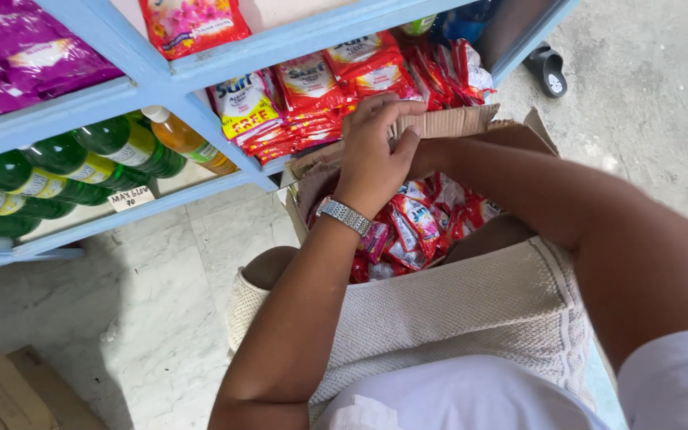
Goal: Organizing and restocking detergent sachets from a cardboard box onto a store shelf.
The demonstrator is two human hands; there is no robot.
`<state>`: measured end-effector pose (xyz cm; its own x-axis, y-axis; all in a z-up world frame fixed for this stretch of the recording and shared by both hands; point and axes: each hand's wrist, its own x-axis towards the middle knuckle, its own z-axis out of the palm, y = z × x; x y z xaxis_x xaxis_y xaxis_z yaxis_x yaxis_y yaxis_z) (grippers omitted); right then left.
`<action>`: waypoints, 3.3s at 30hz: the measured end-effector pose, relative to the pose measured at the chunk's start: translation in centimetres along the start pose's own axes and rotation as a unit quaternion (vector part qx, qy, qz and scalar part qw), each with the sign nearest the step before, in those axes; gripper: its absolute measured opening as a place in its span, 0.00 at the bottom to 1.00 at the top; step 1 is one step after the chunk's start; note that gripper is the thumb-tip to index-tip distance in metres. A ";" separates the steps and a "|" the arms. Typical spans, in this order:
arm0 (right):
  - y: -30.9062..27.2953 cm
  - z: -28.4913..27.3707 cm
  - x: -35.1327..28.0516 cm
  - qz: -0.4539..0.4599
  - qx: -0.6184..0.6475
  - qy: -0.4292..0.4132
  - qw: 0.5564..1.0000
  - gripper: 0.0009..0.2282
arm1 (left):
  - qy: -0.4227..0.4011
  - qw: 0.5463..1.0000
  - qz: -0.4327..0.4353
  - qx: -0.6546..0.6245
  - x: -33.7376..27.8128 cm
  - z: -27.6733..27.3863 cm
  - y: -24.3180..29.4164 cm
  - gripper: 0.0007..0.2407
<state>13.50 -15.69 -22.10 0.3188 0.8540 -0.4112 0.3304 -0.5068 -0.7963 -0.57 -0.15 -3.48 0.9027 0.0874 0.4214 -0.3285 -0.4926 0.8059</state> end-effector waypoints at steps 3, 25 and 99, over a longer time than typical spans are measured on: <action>13.6 5.8 6.1 0.011 0.275 0.064 0.959 0.21 | 0.011 1.000 -0.002 0.007 0.1 -0.7 -0.1 0.11; 1.4 -1.6 -3.7 0.172 -0.224 -0.116 0.952 0.30 | 0.051 0.995 0.034 -0.081 1.8 -3.2 -0.8 0.09; -28.0 -4.3 -13.9 -0.169 -0.104 0.530 0.825 0.06 | 0.122 0.988 0.095 0.015 2.4 -10.5 4.7 0.13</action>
<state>3.67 -13.87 7.78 0.7379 0.4245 0.5247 0.6697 -0.3642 -0.6472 -2.90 6.87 5.64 0.7305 0.1950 0.6545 -0.4736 -0.5458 0.6912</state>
